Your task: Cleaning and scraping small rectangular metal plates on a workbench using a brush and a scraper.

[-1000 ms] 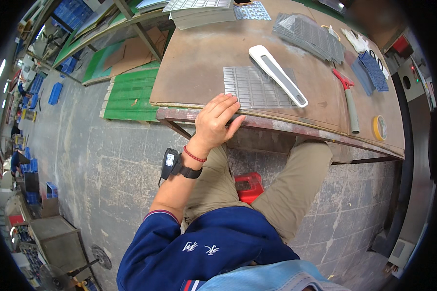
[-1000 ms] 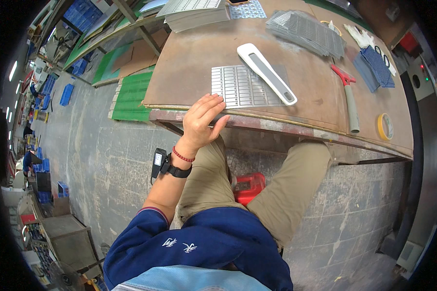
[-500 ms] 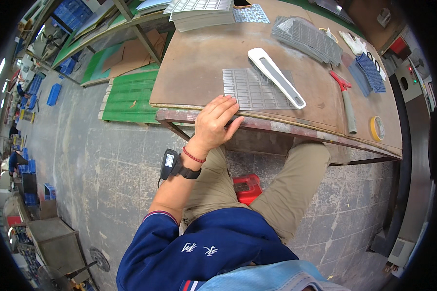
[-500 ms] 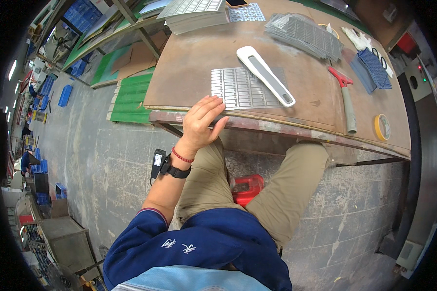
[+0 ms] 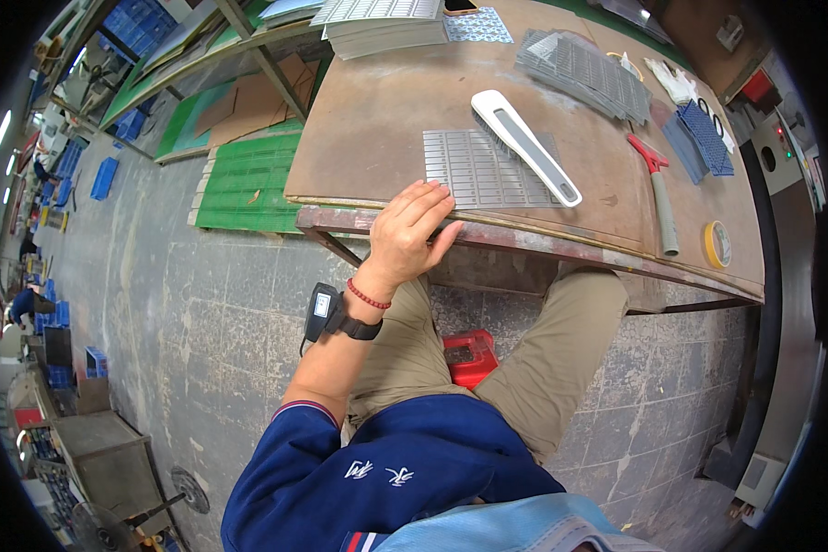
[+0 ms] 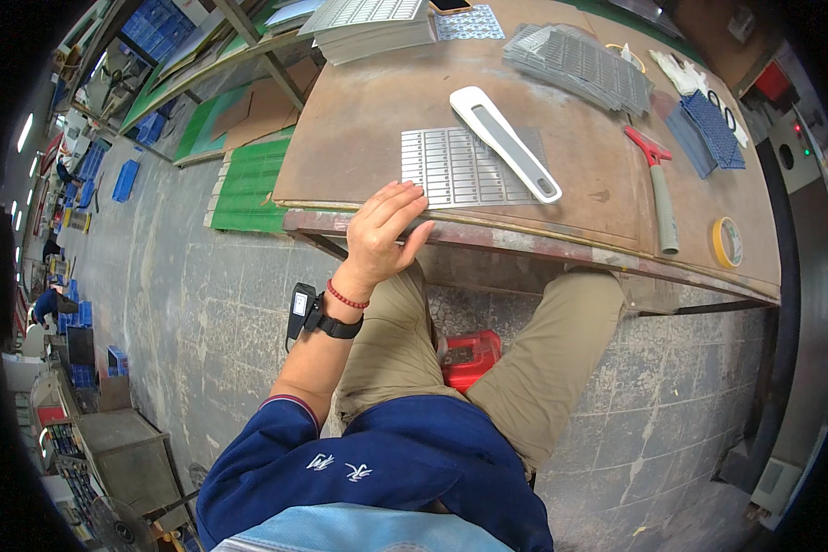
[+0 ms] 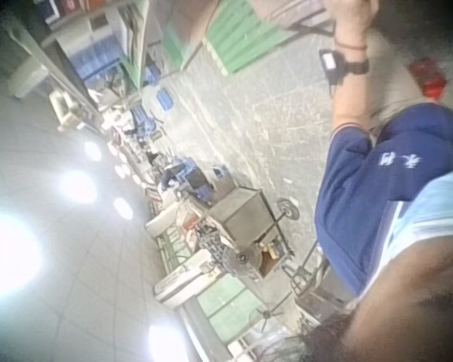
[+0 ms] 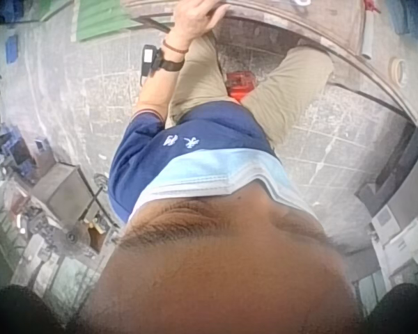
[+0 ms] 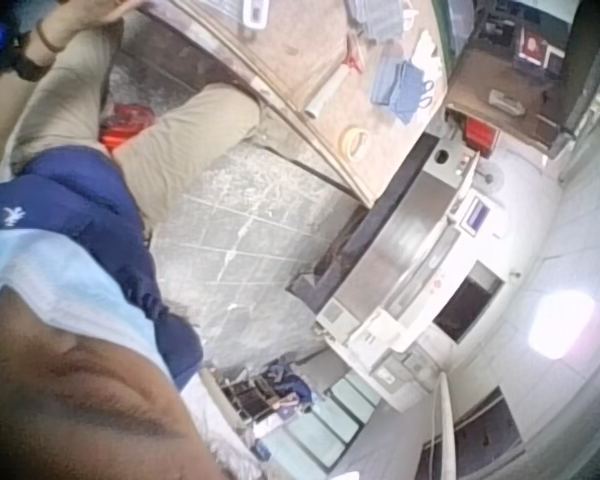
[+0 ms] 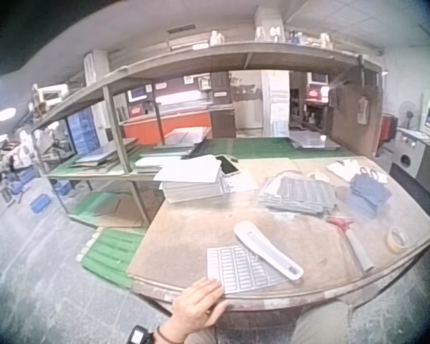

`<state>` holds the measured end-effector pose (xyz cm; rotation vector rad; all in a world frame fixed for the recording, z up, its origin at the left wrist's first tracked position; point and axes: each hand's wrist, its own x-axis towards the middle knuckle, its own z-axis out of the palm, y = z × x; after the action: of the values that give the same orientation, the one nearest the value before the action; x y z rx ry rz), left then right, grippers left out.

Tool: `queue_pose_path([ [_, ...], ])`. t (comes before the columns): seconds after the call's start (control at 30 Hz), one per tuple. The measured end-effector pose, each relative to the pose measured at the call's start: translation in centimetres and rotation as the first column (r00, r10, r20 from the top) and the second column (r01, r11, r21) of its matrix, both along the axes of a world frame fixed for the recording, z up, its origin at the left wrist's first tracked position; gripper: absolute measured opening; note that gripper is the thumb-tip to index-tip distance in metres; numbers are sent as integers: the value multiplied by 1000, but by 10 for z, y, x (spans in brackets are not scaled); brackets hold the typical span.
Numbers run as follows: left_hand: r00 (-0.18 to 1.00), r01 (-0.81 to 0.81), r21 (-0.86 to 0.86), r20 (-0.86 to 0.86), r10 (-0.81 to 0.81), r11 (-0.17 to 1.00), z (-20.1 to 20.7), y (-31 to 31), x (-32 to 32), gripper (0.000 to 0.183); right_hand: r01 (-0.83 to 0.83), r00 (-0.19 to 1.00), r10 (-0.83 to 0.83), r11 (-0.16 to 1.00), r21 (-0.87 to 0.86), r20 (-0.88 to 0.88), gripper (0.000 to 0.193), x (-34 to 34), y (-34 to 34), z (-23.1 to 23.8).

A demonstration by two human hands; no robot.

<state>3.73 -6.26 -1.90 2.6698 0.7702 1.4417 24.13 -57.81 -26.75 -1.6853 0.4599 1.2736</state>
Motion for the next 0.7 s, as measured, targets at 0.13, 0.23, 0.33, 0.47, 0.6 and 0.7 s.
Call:
queue_pose_path([
  [0.13,1000,-8,5,-1,8,1000,-3,1,-1,27,-2,1000,2,1000,2,0,32,0,0,0],
  [0.23,1000,-6,7,0,6,1000,-2,1,0,27,1,1000,-1,1000,3,-2,32,-1,0,-1],
  [0.33,1000,3,10,6,-3,1000,-1,0,0,26,4,1000,-4,1000,4,1,32,-1,0,-2],
  [0.47,1000,-4,6,1,4,1000,-1,0,0,25,1,1000,-1,1000,9,-1,31,-1,1,-2],
  [0.6,1000,1,11,15,-1,1000,0,0,1,25,1,1000,-1,1000,10,-1,31,0,1,-3],
  [0.7,1000,0,11,13,0,1000,-1,1,0,25,0,1000,0,1000,11,-3,31,1,0,-3],
])
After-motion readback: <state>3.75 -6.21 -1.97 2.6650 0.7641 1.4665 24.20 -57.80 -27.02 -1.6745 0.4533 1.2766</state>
